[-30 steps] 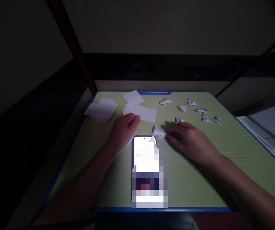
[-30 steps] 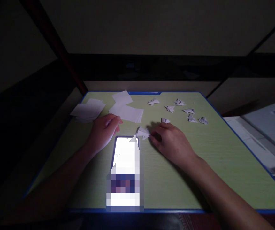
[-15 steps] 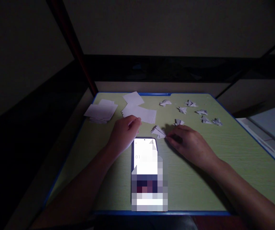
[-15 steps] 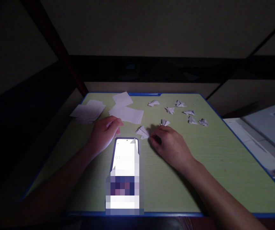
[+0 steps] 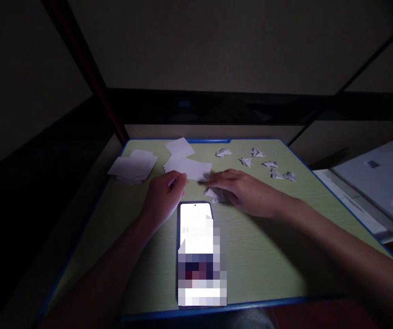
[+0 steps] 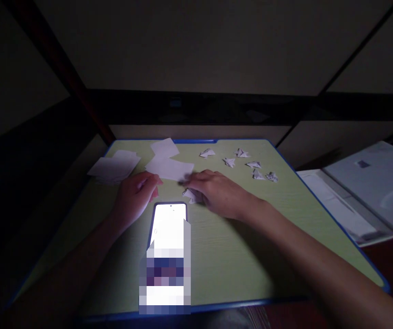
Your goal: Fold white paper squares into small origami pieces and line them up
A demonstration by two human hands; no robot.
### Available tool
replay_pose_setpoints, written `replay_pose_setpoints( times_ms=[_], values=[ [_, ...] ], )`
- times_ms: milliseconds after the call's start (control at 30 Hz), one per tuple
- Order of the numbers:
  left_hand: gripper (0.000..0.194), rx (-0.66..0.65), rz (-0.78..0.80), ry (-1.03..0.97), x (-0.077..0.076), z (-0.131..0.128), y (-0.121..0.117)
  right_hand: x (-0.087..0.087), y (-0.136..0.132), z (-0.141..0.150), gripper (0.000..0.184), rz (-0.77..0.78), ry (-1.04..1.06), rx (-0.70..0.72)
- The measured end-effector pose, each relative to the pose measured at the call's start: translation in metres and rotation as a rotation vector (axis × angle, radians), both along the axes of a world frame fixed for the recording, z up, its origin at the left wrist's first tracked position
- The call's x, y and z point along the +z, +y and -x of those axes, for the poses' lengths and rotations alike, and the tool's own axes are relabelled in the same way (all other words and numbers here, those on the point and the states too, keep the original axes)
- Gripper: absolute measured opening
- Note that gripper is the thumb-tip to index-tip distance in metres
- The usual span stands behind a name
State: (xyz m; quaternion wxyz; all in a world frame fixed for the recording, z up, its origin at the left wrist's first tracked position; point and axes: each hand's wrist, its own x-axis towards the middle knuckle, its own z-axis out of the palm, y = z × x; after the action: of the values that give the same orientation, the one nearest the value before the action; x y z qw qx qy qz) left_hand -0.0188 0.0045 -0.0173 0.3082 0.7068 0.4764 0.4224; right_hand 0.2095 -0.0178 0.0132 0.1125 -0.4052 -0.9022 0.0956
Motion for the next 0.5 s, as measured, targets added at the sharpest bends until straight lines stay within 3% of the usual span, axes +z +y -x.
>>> replay_pose_setpoints(
  times_ms=[100, 300, 400, 500],
  values=[
    [0.025, 0.003, -0.006, -0.003, 0.001, 0.0, -0.001, -0.006, 0.0, 0.004, 0.048, -0.001, -0.07, -0.009],
    [0.026, -0.016, -0.034, 0.029, 0.006, -0.001, -0.002, -0.002, -0.028, -0.02, 0.051, -0.121, -0.243, -0.19],
    [0.026, -0.012, -0.028, 0.048, 0.007, -0.002, -0.002, -0.002, -0.042, -0.033, 0.047, -0.086, -0.155, -0.312],
    [0.027, -0.007, -0.019, 0.059, 0.007, -0.001, -0.002, -0.008, -0.049, -0.037, 0.049, -0.044, -0.01, -0.314]
  ],
)
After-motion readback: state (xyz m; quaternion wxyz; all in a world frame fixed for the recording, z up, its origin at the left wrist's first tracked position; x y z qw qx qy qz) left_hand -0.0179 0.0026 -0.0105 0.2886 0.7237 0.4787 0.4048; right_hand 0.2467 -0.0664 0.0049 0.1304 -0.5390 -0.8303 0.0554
